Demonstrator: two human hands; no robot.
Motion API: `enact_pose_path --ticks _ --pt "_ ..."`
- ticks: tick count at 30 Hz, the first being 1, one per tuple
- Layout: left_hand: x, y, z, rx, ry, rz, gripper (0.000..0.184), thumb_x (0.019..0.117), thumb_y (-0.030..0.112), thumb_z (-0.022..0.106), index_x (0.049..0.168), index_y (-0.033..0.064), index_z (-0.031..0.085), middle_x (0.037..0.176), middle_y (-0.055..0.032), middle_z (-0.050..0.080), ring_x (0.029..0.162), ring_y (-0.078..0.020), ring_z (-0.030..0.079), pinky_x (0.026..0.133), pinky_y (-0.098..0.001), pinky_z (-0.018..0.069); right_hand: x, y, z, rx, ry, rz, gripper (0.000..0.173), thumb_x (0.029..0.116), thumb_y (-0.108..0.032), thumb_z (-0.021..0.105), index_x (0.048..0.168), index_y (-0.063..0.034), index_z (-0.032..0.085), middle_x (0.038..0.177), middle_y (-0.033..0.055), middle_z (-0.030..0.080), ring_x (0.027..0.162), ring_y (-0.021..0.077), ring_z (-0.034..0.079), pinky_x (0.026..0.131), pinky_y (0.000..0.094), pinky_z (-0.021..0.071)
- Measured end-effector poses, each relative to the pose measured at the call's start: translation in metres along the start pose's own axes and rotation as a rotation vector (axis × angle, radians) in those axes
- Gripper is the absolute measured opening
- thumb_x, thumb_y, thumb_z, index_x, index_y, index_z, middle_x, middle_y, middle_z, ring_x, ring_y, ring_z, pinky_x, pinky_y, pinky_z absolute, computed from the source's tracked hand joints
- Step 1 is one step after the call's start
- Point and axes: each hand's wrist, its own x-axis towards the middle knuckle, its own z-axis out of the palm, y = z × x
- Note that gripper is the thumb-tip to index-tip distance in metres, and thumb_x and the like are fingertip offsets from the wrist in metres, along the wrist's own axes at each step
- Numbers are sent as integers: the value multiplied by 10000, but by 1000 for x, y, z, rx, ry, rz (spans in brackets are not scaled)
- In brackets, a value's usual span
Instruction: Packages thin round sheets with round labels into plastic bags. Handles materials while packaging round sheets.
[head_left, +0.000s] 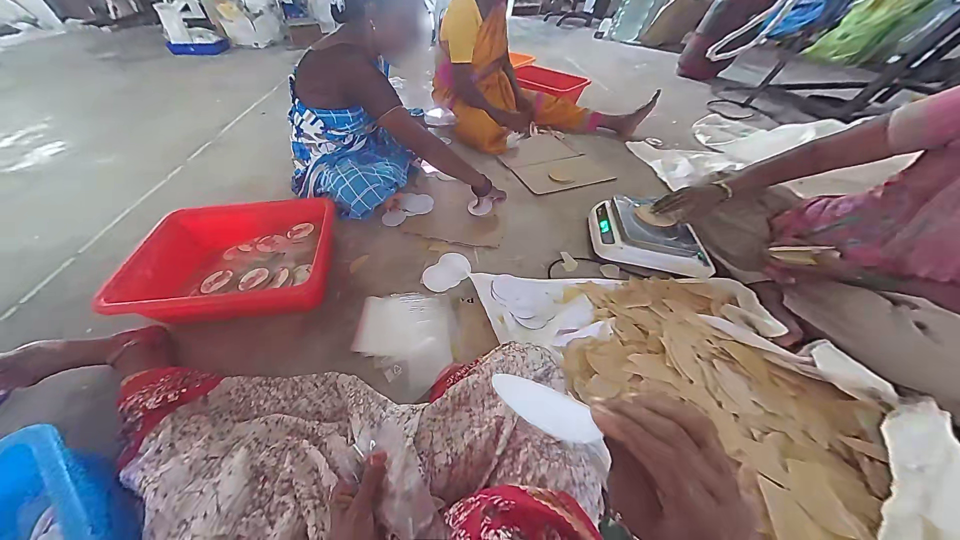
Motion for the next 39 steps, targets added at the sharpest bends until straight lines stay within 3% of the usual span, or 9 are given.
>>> enact_pose_path --ticks 3,5,9,13,18,24,29,34,39 --pt "0 -1 -2 -5 -3 -6 94 1010 54 571 953 85 640 719 49 708 630 -51 684 632 -254 607 -8 20 19 262 -25 326 212 1042 -320 589 984 -156 711 889 -76 697 862 -5 652 792 182 554" --pt "2 -3 -2 4 0 -9 100 1012 57 566 948 89 635 709 54 706 622 -47 683 625 -251 606 -19 37 32 445 -26 599 122 974 -175 630 928 -97 711 819 -90 716 737 -9 677 695 192 593" --pt "3 -4 -4 21 16 -22 80 1006 55 578 946 81 623 695 49 691 609 -47 671 608 -250 598 -50 77 46 242 -299 1006 160 898 -215 726 812 -94 666 642 -53 624 568 41 586 563 254 504" --pt "4 -6 -5 29 29 -29 101 1016 52 558 952 79 631 709 49 698 620 -48 677 615 -251 602 -70 101 43 -117 -600 1027 242 933 -237 739 930 4 709 762 154 677 723 330 659 706 590 506" --pt "8 -10 -4 51 75 -67 45 1010 59 577 974 53 603 678 40 667 574 -41 647 573 -233 583 -78 109 37 -69 -568 1032 364 930 -368 737 931 -8 686 760 118 659 704 275 637 683 535 497" --pt "7 -10 2 28 90 -92 33 1007 33 573 1035 34 591 727 18 688 611 -62 673 588 -247 599 -83 96 56 -7 -724 860 555 799 -321 852 1197 31 691 1149 233 678 1064 405 636 930 577 510" --pt "6 -8 -2 16 108 -91 46 1009 23 560 1017 29 605 731 8 695 621 -69 681 602 -251 605 -80 98 67 37 -618 936 224 920 -196 740 982 19 740 924 181 719 883 329 684 839 551 528" --pt "10 -11 -6 -12 119 -89 59 1007 8 558 1029 33 606 742 5 701 633 -71 687 605 -254 610 -64 113 58 22 -593 951 207 944 -235 719 986 -41 777 954 130 750 860 255 708 808 511 550" --pt "10 -8 -3 -17 143 -128 40 1001 23 587 1035 11 603 754 -22 709 633 -93 697 607 -279 618 -29 130 79 83 -558 969 238 961 -271 683 920 -38 713 750 22 651 676 103 586 681 373 483"
